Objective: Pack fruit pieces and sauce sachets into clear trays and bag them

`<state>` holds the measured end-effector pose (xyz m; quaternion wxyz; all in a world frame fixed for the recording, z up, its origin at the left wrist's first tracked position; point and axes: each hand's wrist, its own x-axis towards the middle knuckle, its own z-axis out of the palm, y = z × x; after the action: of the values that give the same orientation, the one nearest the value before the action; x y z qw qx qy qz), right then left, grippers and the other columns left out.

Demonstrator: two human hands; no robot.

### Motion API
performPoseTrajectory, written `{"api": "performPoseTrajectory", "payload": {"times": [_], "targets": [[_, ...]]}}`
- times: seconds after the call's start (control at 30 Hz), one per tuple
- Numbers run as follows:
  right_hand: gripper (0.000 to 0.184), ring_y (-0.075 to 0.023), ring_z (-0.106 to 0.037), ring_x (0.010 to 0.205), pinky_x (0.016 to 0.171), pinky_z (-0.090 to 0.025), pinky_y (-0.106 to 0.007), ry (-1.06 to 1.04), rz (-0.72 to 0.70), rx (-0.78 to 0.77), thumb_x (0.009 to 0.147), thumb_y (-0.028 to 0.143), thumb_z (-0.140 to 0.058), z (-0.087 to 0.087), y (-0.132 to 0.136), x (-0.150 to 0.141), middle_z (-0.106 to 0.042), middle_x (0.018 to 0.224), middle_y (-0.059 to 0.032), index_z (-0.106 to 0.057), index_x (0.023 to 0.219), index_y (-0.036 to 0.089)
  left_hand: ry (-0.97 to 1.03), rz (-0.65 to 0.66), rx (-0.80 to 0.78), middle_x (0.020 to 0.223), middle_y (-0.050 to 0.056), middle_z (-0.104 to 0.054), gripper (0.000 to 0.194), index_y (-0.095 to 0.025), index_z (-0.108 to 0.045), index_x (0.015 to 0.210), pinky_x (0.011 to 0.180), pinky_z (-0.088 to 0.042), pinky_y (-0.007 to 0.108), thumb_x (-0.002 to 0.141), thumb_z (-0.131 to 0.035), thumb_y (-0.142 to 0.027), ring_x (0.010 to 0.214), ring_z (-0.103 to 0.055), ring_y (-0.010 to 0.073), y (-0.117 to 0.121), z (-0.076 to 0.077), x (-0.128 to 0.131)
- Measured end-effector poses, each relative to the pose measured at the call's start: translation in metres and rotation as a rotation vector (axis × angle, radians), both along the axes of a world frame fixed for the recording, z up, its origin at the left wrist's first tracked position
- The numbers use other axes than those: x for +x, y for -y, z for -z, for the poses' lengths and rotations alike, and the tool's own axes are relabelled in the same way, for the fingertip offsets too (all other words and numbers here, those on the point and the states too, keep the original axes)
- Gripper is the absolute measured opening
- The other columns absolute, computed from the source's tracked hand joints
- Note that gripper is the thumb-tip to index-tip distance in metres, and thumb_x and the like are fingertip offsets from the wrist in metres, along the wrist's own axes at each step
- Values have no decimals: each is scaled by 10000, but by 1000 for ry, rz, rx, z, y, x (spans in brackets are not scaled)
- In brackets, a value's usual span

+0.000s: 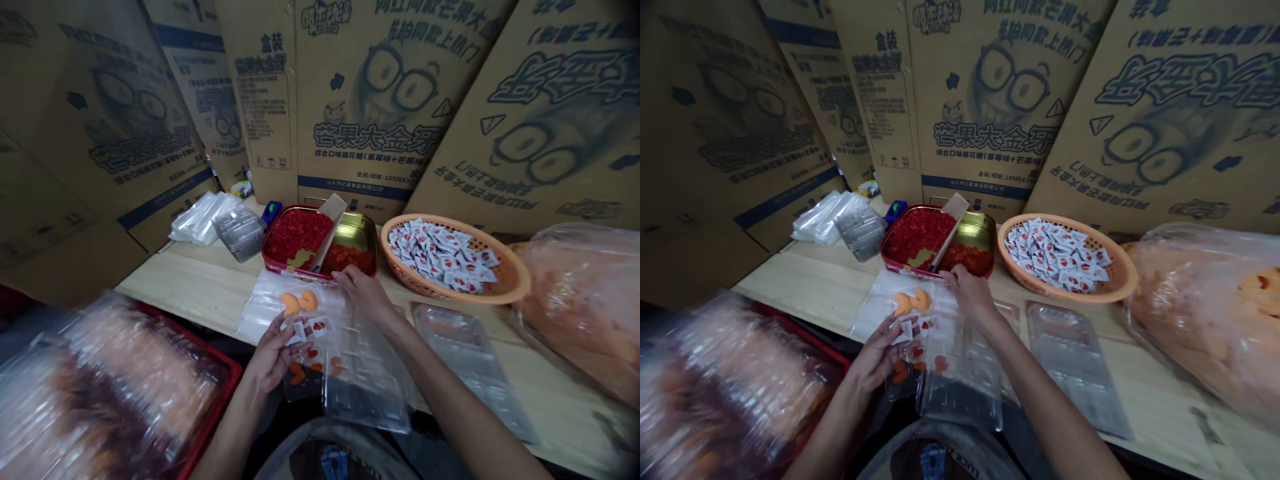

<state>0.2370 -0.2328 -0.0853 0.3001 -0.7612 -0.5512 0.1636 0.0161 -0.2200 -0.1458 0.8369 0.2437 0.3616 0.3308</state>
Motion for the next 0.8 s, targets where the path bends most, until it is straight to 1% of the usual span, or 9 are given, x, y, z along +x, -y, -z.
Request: {"api": "performPoseTrajectory", "payload": {"times": [0.2,0.37,0.47,0.57,0.6,0.63,0.7,0.77,0.8], "targets": [[315,-139,-513,541,517,-275,-237,-3,42,7,871,443,-362,3,-3,-5,-561,613,-1,-430,671,209,-65,-222,110,978,57,-640,429,-175,-496,1024,673,-549,302,657,-719,-174,752,-645,159,-21,14,-4],[324,-156,-538,547,522,-276,-247,30,87,-29,867,469,-365,11,3,3,-591,632,-8,-442,685,212,-170,-408,228,1167,68,-536,673,-252,-392,1201,787,-513,309,629,-739,-179,958,-592,175,-32,25,1],[317,-173,-568,583,537,-278,-255,70,96,-34,876,462,-364,9,6,4,-616,643,-20,-458,706,211,-359,-550,380,1372,102,-328,776,-244,-399,1216,931,-424,327,547,-777,-132,1223,-402,249,-33,18,2],[298,-182,-582,620,559,-271,-262,148,122,-44,890,436,-367,1,8,0,-632,655,-29,-474,732,207,-504,-605,622,1465,94,-157,672,-207,-507,1137,1056,-255,347,528,-775,-112,1362,-68,277,-26,-1,4],[286,-182,-584,630,569,-269,-266,178,134,-46,893,424,-373,-3,9,-3,-634,658,-31,-479,742,205,-496,-569,674,1464,84,-176,606,-209,-541,1107,1065,-233,342,550,-763,-120,1365,-40,270,-21,-10,7],[275,-183,-584,641,580,-269,-270,205,144,-44,895,411,-378,-6,10,-6,-634,661,-33,-485,753,203,-463,-490,687,1440,83,-247,548,-215,-566,1088,1055,-251,338,578,-750,-136,1358,-92,269,-14,-18,11],[260,-187,-583,661,608,-278,-282,227,153,-19,902,386,-371,-12,11,-12,-632,674,-39,-499,777,196,-357,-234,592,1271,105,-476,507,-218,-575,1098,957,-378,337,618,-732,-177,1248,-356,273,0,-30,23],[258,-192,-579,680,640,-300,-296,180,128,37,900,376,-365,-15,13,-16,-632,695,-44,-516,806,190,-255,36,425,965,93,-629,543,-193,-549,1135,762,-482,334,625,-736,-214,956,-585,252,12,-35,35],[256,-195,-576,697,658,-315,-304,129,111,84,892,383,-373,-16,15,-16,-633,715,-46,-528,828,189,-215,110,354,834,66,-642,556,-177,-541,1138,675,-495,318,622,-741,-226,803,-624,224,16,-35,40]]}}
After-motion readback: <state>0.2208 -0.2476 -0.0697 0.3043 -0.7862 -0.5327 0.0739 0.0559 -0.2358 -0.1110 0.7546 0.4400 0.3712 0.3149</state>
